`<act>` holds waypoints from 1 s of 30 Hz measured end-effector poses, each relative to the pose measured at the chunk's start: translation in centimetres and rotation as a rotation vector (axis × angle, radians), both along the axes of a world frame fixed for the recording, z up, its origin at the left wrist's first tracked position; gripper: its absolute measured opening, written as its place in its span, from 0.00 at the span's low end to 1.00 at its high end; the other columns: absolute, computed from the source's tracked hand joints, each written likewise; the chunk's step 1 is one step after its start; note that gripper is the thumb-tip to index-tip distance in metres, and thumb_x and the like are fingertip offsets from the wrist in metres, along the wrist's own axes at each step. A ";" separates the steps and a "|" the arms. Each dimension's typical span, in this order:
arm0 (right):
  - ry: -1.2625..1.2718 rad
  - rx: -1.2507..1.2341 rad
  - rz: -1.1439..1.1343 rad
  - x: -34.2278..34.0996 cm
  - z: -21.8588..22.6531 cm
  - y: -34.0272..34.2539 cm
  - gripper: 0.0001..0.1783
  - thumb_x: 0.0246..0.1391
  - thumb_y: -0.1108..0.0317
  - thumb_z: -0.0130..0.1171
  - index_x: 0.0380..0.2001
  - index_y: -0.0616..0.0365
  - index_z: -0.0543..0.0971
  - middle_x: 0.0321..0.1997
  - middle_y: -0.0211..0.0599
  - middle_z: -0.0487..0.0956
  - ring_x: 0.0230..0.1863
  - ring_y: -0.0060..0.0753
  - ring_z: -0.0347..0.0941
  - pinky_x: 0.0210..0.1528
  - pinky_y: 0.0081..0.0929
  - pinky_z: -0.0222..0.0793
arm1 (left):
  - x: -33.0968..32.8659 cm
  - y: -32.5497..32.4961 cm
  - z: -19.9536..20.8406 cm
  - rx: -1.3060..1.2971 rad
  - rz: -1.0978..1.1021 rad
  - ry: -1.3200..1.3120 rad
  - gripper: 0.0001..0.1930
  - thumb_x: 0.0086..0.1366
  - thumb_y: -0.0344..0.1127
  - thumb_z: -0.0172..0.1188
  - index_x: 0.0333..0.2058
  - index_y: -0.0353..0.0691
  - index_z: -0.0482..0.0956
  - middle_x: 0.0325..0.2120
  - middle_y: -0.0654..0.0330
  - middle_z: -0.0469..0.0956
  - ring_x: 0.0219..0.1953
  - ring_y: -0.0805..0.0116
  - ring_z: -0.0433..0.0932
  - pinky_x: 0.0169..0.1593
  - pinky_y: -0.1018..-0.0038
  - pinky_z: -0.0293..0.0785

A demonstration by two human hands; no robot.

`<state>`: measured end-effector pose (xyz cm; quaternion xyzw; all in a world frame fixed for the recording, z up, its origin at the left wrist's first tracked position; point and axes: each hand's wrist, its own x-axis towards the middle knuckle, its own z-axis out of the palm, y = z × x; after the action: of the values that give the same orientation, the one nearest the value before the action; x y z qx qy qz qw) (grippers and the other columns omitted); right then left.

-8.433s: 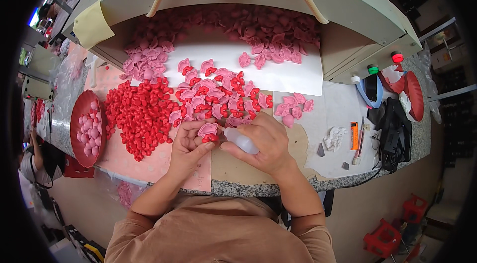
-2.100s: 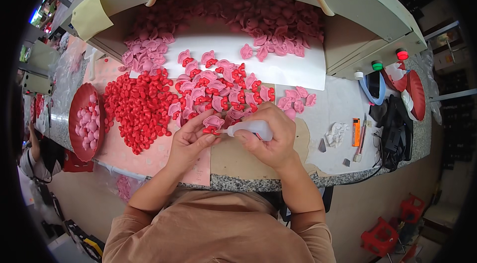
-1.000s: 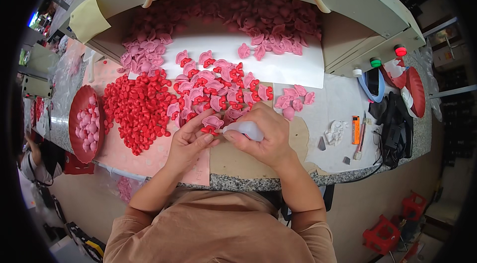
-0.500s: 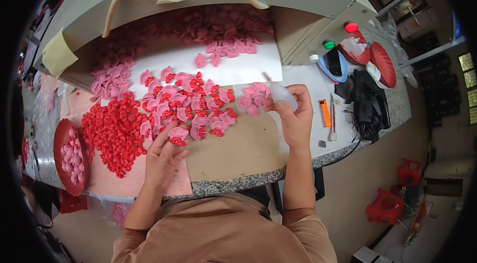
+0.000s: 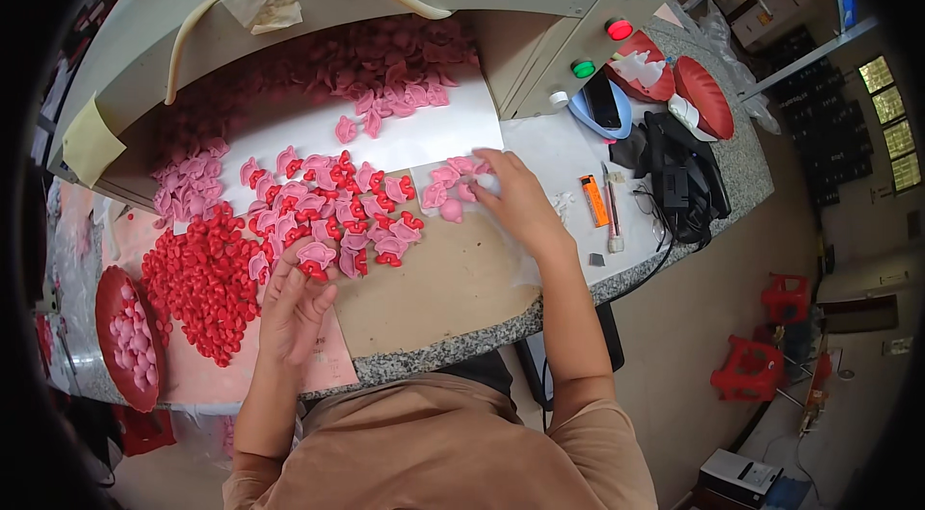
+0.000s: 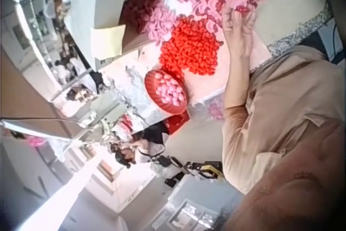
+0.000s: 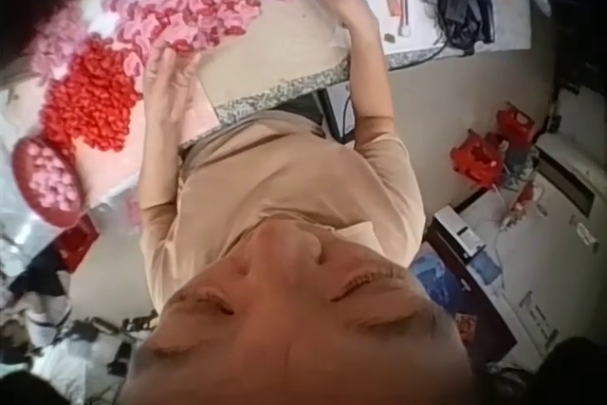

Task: Applying glue to small pink components and joining them together on a workbench.

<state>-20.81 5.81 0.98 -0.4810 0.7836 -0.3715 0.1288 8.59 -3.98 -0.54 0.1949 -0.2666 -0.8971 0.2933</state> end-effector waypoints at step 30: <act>0.103 0.138 -0.083 0.6 0.3 2.9 0.16 0.49 0.72 0.57 0.43 0.62 0.75 0.43 0.45 0.73 0.43 0.41 0.72 0.45 0.26 0.67 | 0.1 0.8 -1.3 0.159 -0.167 0.096 0.22 0.67 0.42 0.46 0.56 0.39 0.62 0.47 0.50 0.72 0.39 0.66 0.78 0.46 0.67 0.77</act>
<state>-20.22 8.69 1.30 -0.4566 0.8322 -0.2964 0.1055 8.66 -3.16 -1.87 0.1513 -0.1957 -0.9451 0.2137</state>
